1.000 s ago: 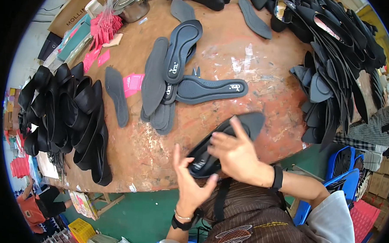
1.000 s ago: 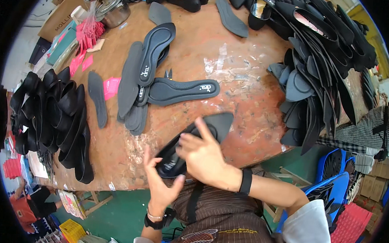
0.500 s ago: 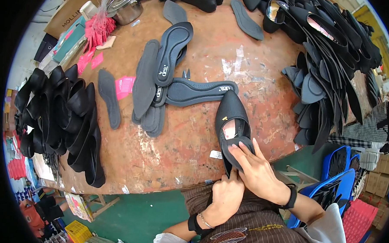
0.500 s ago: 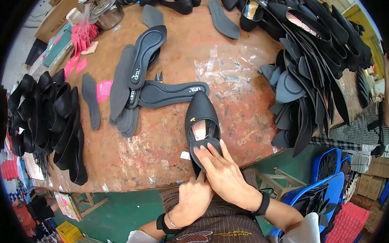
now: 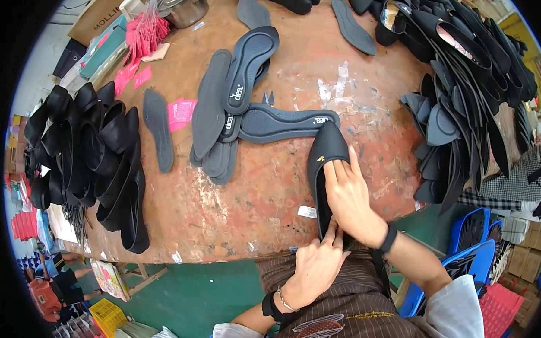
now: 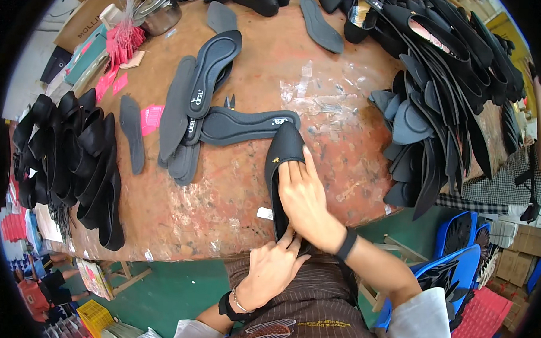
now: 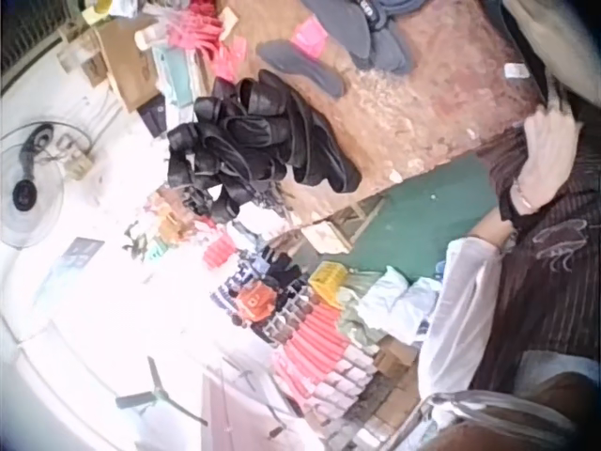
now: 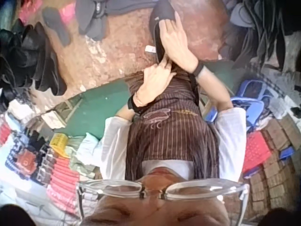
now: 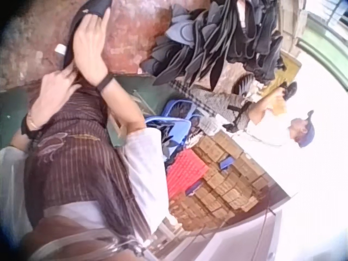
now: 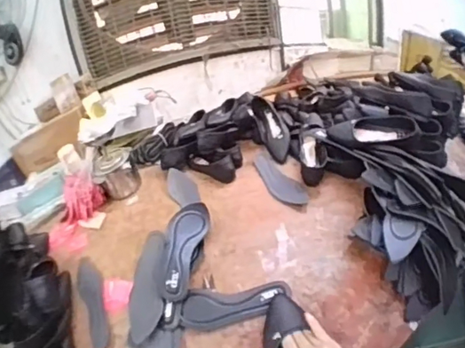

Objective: The person inserts insoles into black flat shoes on a workbench. They pick up a shoe, place an insole inside, and press it down to fit. The person occasionally wipes the insoles with a white cloth. The task is performed repeatedly on multiple pairs of shoes.

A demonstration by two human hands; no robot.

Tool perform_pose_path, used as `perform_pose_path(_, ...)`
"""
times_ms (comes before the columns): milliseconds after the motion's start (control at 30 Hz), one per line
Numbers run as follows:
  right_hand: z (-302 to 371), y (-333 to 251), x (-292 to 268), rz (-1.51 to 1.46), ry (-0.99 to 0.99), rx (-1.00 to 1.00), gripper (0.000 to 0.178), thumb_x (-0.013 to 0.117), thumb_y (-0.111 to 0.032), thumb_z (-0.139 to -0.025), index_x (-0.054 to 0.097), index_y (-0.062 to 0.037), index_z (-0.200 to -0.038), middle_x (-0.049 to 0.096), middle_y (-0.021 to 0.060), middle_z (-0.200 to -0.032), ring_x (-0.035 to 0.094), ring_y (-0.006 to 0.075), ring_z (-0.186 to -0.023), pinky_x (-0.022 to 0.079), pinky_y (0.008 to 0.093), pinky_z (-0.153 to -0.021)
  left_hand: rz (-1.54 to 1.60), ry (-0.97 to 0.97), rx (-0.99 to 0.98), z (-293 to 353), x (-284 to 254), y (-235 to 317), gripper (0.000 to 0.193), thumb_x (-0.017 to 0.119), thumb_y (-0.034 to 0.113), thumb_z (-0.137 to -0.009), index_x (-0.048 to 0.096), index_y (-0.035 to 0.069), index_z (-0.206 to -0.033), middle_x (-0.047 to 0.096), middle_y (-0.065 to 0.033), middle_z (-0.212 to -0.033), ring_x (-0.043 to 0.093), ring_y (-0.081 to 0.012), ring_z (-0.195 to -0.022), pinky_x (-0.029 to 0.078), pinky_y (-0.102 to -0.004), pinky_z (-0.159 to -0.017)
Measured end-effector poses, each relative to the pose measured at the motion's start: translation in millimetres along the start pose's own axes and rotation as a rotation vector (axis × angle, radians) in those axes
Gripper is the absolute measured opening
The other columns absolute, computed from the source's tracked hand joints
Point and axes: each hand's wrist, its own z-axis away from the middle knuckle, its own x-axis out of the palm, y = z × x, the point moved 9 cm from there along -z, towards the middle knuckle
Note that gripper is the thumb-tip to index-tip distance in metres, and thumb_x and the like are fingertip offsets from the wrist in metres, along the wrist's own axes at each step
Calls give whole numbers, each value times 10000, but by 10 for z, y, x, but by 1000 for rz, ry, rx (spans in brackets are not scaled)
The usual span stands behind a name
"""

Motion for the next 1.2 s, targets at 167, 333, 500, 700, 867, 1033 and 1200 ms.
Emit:
perform_pose_path(167,281,-155,-118,20,254,-129,584,507,-61,-823,399,197,-1336,457,359,-1362,451,435,-1317,258,503,-1172,57,7,12,29,-17,-33,376,739,290,-819,685,-18,-1029,643,-189,-1222,694,-314,-695,559,-399,-588)
perform_pose_path(333,350,-152,-104,14,87,-98,601,499,-96,-833,400,191,-1352,469,349,-1369,420,420,-1353,244,496,-1176,63,-16,4,-8,-2,-42,340,740,289,-814,697,-8,-976,670,-179,-1104,694,-318,-692,556,-403,-589)
perform_pose_path(500,377,-242,-46,203,381,-112,498,478,-68,-840,487,157,-1285,558,296,-1236,515,395,-1233,212,557,-1171,41,-91,7,-4,97,-87,317,740,286,-818,704,2,-954,677,-173,-1052,697,-313,-694,555,-402,-583)
perform_pose_path(700,-41,-113,30,236,103,-6,409,487,-101,-871,538,130,-1205,600,250,-1101,567,376,-1117,149,565,-1191,70,23,39,-50,3,-38,330,725,287,-832,702,-14,-965,676,-158,-962,680,-305,-648,556,-397,-581)
perform_pose_path(867,-199,-18,79,292,47,-49,282,509,-106,-851,618,43,-1063,649,209,-906,638,309,-898,142,582,-1187,-6,12,52,-50,5,-12,390,707,313,-851,696,-4,-1077,630,-198,-1208,674,-285,-620,557,-370,-569)
perform_pose_path(1033,-200,-62,89,139,-83,-213,230,552,-113,-838,686,9,-981,677,191,-832,675,325,-883,135,662,-1154,16,39,112,-17,-58,-40,341,683,330,-872,718,93,-1114,588,-185,-1326,679,-252,-614,555,-330,-578)
perform_pose_path(1200,-122,128,-942,-876,-76,-278,256,623,-116,-888,715,-86,-1125,729,136,-1033,655,328,-1097,324,567,-1094,505,110,176,389,-1439,-567,306,826,240,-759,699,-38,-781,722,-172,-1017,710,-297,-738,561,-340,-662)
